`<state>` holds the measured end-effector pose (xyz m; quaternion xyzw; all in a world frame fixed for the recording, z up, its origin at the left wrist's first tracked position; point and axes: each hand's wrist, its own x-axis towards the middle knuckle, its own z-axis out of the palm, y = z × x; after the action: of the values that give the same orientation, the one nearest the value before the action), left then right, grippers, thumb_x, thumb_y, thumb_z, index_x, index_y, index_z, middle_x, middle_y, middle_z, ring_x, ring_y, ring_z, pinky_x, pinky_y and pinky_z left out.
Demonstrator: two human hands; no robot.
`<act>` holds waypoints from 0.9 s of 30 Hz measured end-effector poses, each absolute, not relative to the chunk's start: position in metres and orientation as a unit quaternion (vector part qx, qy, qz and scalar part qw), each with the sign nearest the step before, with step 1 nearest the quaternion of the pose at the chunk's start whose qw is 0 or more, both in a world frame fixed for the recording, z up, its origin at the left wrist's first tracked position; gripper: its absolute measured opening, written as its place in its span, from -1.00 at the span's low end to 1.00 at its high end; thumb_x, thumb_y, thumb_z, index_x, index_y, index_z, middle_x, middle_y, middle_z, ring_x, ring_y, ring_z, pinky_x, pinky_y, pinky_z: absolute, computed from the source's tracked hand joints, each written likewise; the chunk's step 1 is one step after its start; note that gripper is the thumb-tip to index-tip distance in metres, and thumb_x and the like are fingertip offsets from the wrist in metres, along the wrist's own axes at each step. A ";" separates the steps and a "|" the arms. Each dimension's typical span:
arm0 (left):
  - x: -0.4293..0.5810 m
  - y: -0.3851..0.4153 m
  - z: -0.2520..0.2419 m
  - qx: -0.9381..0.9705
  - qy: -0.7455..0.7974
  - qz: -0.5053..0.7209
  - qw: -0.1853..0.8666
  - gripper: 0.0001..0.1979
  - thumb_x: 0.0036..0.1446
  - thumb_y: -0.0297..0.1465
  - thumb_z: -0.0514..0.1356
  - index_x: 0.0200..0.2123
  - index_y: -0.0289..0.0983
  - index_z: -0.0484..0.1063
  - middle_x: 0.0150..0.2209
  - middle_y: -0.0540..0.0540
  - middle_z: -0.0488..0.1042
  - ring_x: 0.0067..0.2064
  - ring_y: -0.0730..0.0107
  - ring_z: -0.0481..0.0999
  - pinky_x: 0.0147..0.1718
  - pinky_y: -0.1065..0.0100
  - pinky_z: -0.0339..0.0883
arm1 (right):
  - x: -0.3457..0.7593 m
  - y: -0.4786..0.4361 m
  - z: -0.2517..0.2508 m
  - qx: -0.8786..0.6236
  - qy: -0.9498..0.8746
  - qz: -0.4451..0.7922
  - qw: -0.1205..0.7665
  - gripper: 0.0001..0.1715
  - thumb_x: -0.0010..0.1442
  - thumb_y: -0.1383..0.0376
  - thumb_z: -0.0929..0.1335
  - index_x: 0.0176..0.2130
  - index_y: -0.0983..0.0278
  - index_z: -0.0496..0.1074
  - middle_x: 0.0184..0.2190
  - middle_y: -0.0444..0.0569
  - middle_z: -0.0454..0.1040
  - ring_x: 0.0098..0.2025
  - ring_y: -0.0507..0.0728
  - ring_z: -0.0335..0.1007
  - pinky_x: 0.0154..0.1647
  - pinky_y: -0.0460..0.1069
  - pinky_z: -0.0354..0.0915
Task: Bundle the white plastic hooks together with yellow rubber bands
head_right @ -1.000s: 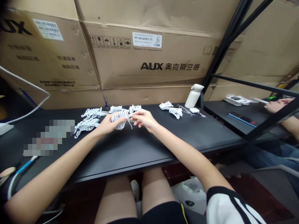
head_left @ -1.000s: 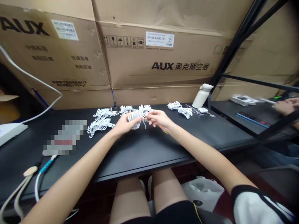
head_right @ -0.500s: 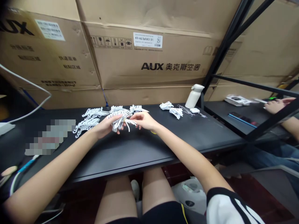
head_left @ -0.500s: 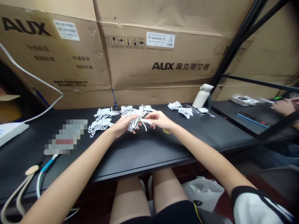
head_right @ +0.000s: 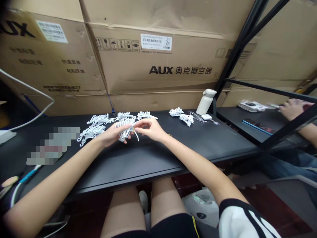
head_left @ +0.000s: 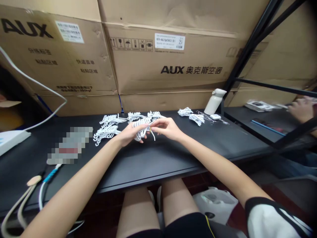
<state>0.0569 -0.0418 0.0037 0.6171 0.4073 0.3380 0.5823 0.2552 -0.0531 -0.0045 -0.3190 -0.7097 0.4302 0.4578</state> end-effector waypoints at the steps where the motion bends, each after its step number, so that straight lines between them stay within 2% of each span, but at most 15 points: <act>1: 0.056 -0.042 0.004 0.618 0.409 0.332 0.584 -0.59 -0.07 -0.09 0.34 -0.31 -0.32 0.51 -0.39 -0.13 0.53 -0.46 0.37 0.47 -0.59 0.37 0.40 | 0.256 -0.053 -0.004 -0.321 -0.710 0.432 0.453 -0.73 0.01 0.16 0.46 -0.30 0.28 0.56 -0.34 -0.03 0.54 -0.36 0.08 0.45 -0.41 -0.05 0.37; 8: 0.052 -0.042 0.004 0.628 0.408 0.285 0.598 -0.64 -0.08 -0.12 0.35 -0.34 -0.31 0.54 -0.44 -0.10 0.53 -0.48 0.39 0.45 -0.61 0.39 0.39 | 0.259 -0.053 -0.002 -0.314 -0.743 0.417 0.419 -0.82 0.02 0.22 0.46 -0.37 0.28 0.51 -0.42 -0.05 0.49 -0.39 0.07 0.39 -0.30 -0.01 0.33; 14: 0.050 -0.039 0.003 0.633 0.416 0.290 0.585 -0.66 -0.07 -0.15 0.35 -0.36 -0.31 0.54 -0.48 -0.08 0.50 -0.49 0.38 0.44 -0.62 0.40 0.37 | 0.261 -0.050 -0.003 -0.309 -0.761 0.405 0.402 -0.78 0.07 0.18 0.43 -0.42 0.29 0.44 -0.41 -0.08 0.44 -0.39 0.04 0.35 -0.29 -0.03 0.33; 21: 0.049 -0.035 0.002 0.615 0.411 0.346 0.577 -0.56 -0.03 -0.15 0.34 -0.15 -0.31 0.51 -0.43 -0.08 0.47 -0.47 0.42 0.43 -0.66 0.47 0.34 | 0.262 -0.041 -0.006 -0.309 -0.731 0.419 0.442 -0.74 0.04 0.16 0.45 -0.39 0.31 0.42 -0.41 -0.07 0.43 -0.39 0.05 0.38 -0.37 -0.03 0.38; 25: 0.043 -0.028 0.002 0.577 0.407 0.376 0.600 -0.57 -0.03 -0.16 0.34 -0.16 -0.35 0.51 -0.44 -0.08 0.46 -0.52 0.46 0.41 -0.71 0.49 0.30 | 0.275 -0.036 0.002 -0.314 -0.724 0.401 0.466 -0.70 -0.03 0.16 0.49 -0.42 0.34 0.44 -0.49 -0.09 0.46 -0.46 0.02 0.39 -0.34 -0.02 0.39; 27: 0.036 -0.022 0.003 0.530 0.410 0.431 0.604 -0.63 -0.02 -0.18 0.33 -0.22 -0.35 0.50 -0.47 -0.05 0.44 -0.55 0.50 0.39 -0.72 0.51 0.27 | 0.283 -0.035 0.008 -0.328 -0.708 0.391 0.488 -0.68 -0.08 0.16 0.51 -0.44 0.34 0.44 -0.50 -0.10 0.47 -0.48 0.01 0.40 -0.35 -0.03 0.40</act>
<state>0.0359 -0.0223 0.0034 0.5297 0.4098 0.4315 0.6044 0.2835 -0.0354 0.0081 -0.3281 -0.7082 0.3908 0.4878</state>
